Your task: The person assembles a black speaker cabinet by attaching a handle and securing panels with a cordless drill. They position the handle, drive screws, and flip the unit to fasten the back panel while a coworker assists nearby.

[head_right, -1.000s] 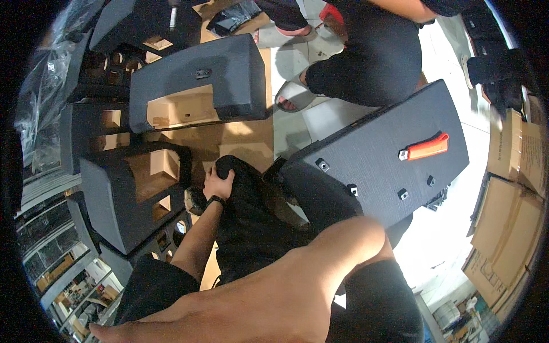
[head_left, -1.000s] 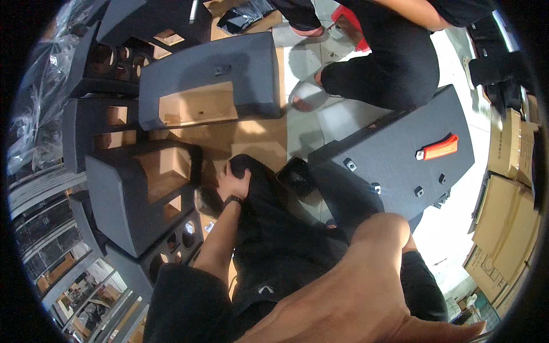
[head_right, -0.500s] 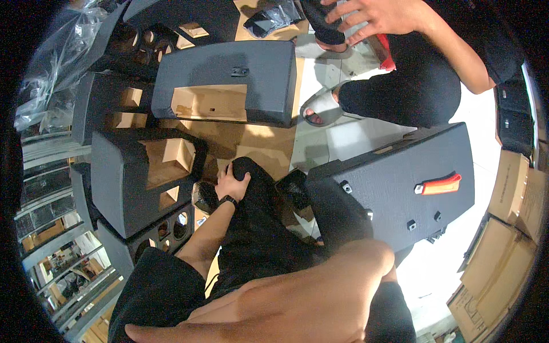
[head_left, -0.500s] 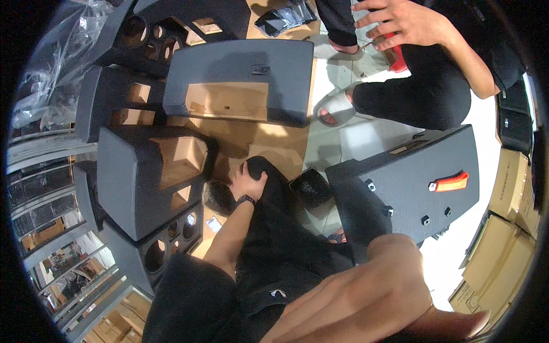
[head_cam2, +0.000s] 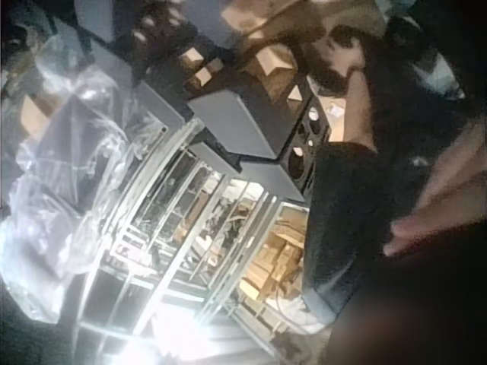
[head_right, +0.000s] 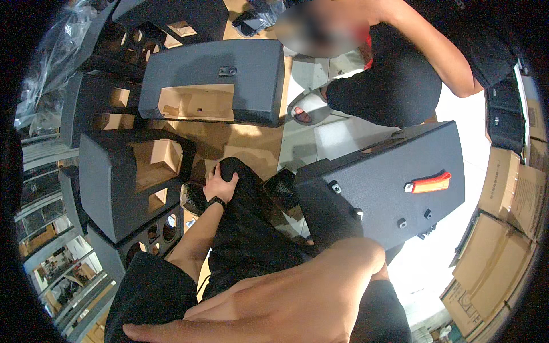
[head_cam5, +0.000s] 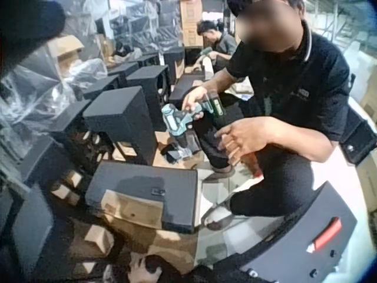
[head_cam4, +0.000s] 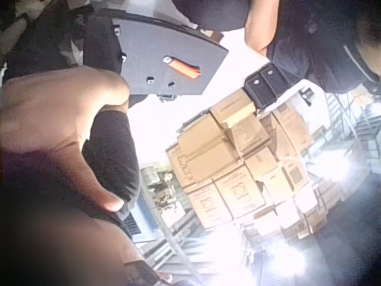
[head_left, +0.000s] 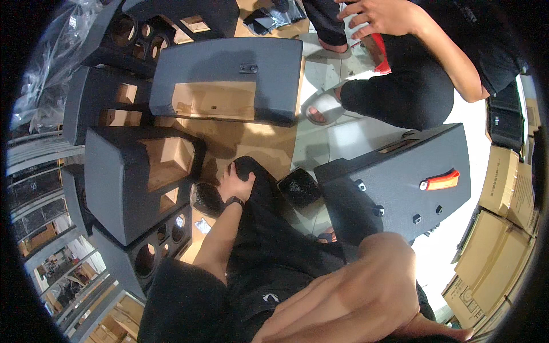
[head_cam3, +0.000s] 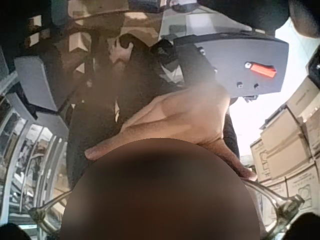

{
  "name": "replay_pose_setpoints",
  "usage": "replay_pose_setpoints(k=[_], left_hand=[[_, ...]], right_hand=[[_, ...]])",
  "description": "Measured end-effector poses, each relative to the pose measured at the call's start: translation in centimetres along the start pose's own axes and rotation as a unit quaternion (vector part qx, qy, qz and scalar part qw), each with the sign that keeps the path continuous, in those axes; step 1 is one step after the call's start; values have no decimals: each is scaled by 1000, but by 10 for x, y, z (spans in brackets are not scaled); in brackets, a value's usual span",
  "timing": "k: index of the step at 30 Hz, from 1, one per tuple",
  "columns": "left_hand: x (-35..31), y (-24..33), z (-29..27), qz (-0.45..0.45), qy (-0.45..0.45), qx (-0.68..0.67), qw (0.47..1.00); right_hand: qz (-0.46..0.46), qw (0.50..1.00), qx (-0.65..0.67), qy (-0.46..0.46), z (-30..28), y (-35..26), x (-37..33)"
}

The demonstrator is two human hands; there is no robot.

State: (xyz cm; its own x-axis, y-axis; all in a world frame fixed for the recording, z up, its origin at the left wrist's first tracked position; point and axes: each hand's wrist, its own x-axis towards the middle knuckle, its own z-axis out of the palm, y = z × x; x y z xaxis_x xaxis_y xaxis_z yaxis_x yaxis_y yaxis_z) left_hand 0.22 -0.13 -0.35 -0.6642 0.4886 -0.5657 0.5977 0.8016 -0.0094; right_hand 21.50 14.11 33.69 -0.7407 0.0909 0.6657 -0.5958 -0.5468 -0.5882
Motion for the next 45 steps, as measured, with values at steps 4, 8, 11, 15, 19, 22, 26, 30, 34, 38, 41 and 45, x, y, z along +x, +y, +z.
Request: replay_pose_setpoints(k=[4, 8, 11, 15, 19, 22, 26, 30, 34, 38, 41, 45], left_hand=[[-1, -2, 2, 10, 9, -13, 1000], [0, -4, 3, 14, 23, -24, 999], [2, -5, 4, 13, 12, -15, 1000], [2, -5, 5, 9, 7, -7, 1000], [0, -3, 2, 5, 10, -16, 1000], [-1, -1, -1, 9, 11, -21, 1000], [-1, 0, -5, 1, -8, -22, 1000], [-1, 0, -5, 2, -5, -17, 1000], [-2, 0, -3, 7, 3, -16, 1000], [-2, 0, -2, 6, 11, -20, 1000], [-2, 1, -2, 6, 13, -22, 1000], [-2, 1, -2, 7, 12, -25, 1000]], right_hand=[[3, 1000, 24, 13, 0, 3, -1], [6, 999, 40, 16, 1, 3, 0], [10, 999, 38, 21, 3, 2, 3], [14, 999, 39, 20, 3, 2, 6], [13, 998, 50, 25, 2, 3, 5], [18, 998, 57, 28, 1, 4, 4], [17, 997, 64, 25, -1, 4, 7], [18, 997, 66, 26, -3, 2, 8], [18, 997, 63, 27, -2, 1, 9], [18, 997, 68, 27, -1, 1, 10], [20, 997, 67, 28, -1, 1, 10], [23, 997, 71, 29, 0, 0, 10]])
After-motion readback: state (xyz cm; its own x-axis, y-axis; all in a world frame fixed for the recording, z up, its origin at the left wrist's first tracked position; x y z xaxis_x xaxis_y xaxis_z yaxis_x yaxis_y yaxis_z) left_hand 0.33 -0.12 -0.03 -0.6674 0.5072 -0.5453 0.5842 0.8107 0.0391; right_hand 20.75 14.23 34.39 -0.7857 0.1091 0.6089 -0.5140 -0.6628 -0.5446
